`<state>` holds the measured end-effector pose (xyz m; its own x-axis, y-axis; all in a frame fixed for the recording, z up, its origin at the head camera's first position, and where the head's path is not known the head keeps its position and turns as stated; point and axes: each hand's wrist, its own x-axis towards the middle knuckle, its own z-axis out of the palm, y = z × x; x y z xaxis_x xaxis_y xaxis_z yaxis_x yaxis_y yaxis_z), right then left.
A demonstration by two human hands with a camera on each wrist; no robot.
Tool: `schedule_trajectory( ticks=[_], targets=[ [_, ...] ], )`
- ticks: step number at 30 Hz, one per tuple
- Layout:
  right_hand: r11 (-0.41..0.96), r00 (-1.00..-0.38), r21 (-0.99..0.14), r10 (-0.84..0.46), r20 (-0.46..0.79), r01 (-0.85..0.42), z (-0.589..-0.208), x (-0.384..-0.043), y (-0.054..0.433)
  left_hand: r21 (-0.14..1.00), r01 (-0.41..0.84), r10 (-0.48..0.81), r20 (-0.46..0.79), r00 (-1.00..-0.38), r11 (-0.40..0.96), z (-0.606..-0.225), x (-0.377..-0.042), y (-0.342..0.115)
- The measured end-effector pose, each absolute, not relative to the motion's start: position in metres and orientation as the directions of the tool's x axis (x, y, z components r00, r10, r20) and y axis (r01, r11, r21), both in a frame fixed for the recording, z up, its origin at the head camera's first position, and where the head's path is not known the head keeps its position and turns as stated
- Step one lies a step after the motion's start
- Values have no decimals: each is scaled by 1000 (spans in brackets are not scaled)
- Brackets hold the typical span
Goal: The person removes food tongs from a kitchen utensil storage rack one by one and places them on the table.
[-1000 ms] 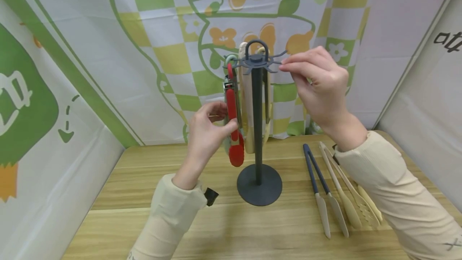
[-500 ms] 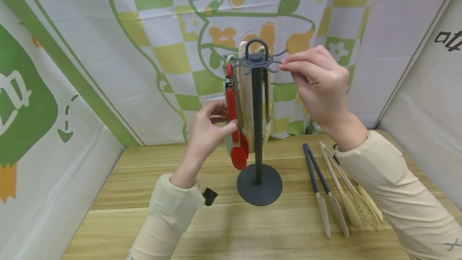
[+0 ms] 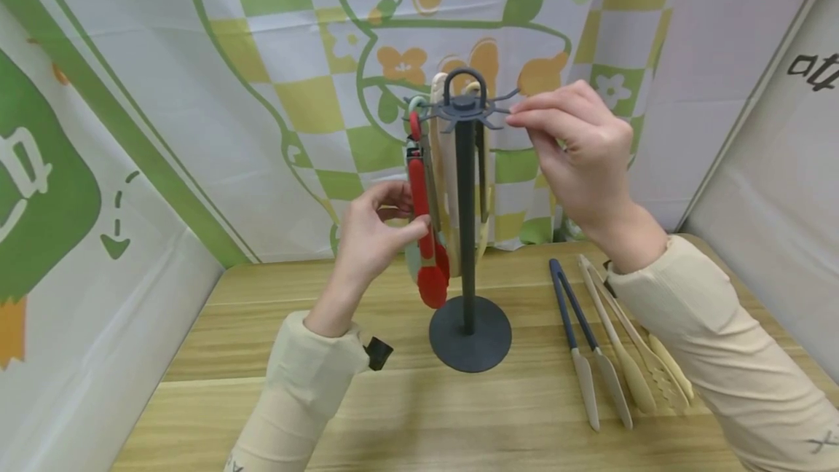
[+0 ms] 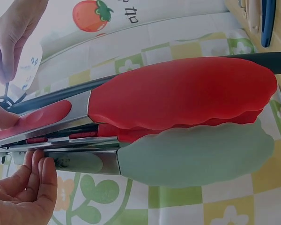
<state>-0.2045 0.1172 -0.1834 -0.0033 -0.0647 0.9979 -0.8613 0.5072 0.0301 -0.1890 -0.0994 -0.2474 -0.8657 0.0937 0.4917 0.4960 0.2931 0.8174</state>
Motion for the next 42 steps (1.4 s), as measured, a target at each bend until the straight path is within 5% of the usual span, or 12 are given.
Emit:
schedule_trajectory(
  ticks=[42],
  targets=[
    [516, -19, 23, -76, 997, -856, -182, -203, 117, 852, 522, 70, 518, -852, 45, -246, -178, -94]
  ],
)
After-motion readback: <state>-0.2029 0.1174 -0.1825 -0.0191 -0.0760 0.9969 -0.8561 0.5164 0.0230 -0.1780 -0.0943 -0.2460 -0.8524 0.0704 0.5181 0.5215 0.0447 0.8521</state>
